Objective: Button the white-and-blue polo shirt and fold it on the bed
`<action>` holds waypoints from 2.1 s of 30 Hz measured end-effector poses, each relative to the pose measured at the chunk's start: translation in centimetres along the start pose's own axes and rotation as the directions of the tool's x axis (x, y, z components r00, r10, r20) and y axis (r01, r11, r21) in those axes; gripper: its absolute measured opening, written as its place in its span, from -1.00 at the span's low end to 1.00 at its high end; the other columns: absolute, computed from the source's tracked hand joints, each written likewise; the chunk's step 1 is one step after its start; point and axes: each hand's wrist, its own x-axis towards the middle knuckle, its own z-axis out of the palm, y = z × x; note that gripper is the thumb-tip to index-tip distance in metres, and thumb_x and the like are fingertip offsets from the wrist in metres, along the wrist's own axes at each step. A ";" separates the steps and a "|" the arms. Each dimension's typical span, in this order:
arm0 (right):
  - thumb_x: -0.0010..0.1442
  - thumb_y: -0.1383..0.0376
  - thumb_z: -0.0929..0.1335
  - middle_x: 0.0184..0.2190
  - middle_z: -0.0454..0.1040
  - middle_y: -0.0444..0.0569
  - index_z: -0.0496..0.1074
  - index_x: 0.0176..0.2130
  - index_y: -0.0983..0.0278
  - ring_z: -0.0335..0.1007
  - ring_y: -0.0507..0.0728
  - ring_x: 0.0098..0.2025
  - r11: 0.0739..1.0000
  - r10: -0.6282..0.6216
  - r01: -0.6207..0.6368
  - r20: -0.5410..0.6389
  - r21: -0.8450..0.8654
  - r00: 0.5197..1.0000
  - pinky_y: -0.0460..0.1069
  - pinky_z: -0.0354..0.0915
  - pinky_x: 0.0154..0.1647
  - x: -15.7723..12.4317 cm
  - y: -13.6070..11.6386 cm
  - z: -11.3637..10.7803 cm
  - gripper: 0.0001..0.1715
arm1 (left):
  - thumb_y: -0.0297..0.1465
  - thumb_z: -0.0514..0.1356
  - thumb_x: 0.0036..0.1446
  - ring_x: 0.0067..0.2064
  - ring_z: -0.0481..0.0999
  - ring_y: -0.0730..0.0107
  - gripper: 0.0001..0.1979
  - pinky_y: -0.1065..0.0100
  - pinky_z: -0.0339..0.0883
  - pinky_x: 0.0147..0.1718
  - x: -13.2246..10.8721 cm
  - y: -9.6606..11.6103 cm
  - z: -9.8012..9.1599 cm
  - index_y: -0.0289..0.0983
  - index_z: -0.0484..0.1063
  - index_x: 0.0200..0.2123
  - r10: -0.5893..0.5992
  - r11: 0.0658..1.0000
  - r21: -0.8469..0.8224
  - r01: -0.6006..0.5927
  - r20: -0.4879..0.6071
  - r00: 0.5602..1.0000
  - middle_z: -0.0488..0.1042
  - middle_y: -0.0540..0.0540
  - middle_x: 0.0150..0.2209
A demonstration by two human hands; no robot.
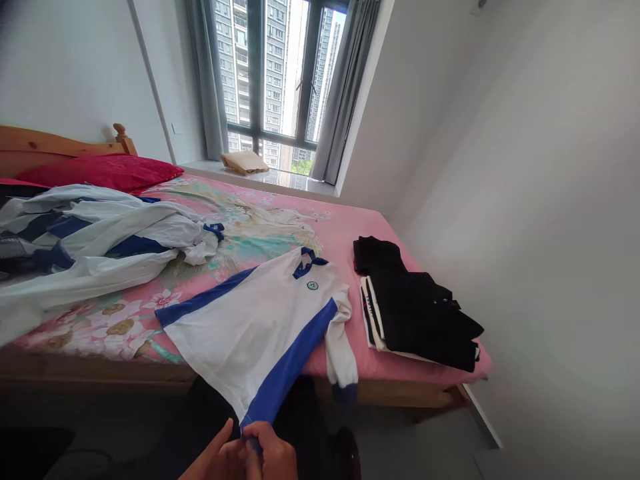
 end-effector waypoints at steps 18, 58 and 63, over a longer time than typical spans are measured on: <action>0.24 -0.07 0.19 -0.32 0.47 -0.01 0.26 0.02 0.26 0.45 0.10 -0.34 0.836 0.231 -0.126 -0.135 0.535 0.963 -0.06 0.38 -0.47 -4.3 0.1 -0.8 -0.44 | -0.22 0.33 -0.05 -0.37 0.53 0.31 -0.72 0.27 0.33 -0.18 -2.0 0.1 4.7 -0.28 0.38 -0.38 0.294 0.951 -0.057 -0.303 -0.131 0.947 0.56 -0.05 -0.44; 0.24 -0.13 0.13 -0.71 0.20 -0.16 0.24 -0.63 0.28 0.10 -0.04 -0.63 0.989 0.021 -0.014 -0.053 0.144 0.998 -0.10 -0.02 -0.58 -1.6 -2.8 -1.5 -0.33 | -0.50 0.15 0.12 0.04 0.50 0.25 -0.55 0.10 -0.11 0.28 -3.0 2.7 0.7 0.01 0.40 0.05 0.756 -0.477 0.803 -0.357 0.582 0.299 0.52 0.02 0.01; 0.02 -0.30 0.25 -0.59 0.26 -0.21 0.31 -0.31 0.27 0.14 -0.04 -0.67 0.650 0.354 -0.165 -0.102 0.742 0.930 -0.16 0.05 -0.76 2.9 -0.7 -3.4 -0.31 | -0.49 0.15 0.09 -0.01 0.53 0.24 -0.55 0.11 0.17 0.17 -7.9 5.7 0.2 -0.01 0.39 0.05 0.789 -0.494 0.783 -0.378 0.587 0.183 0.53 0.00 0.01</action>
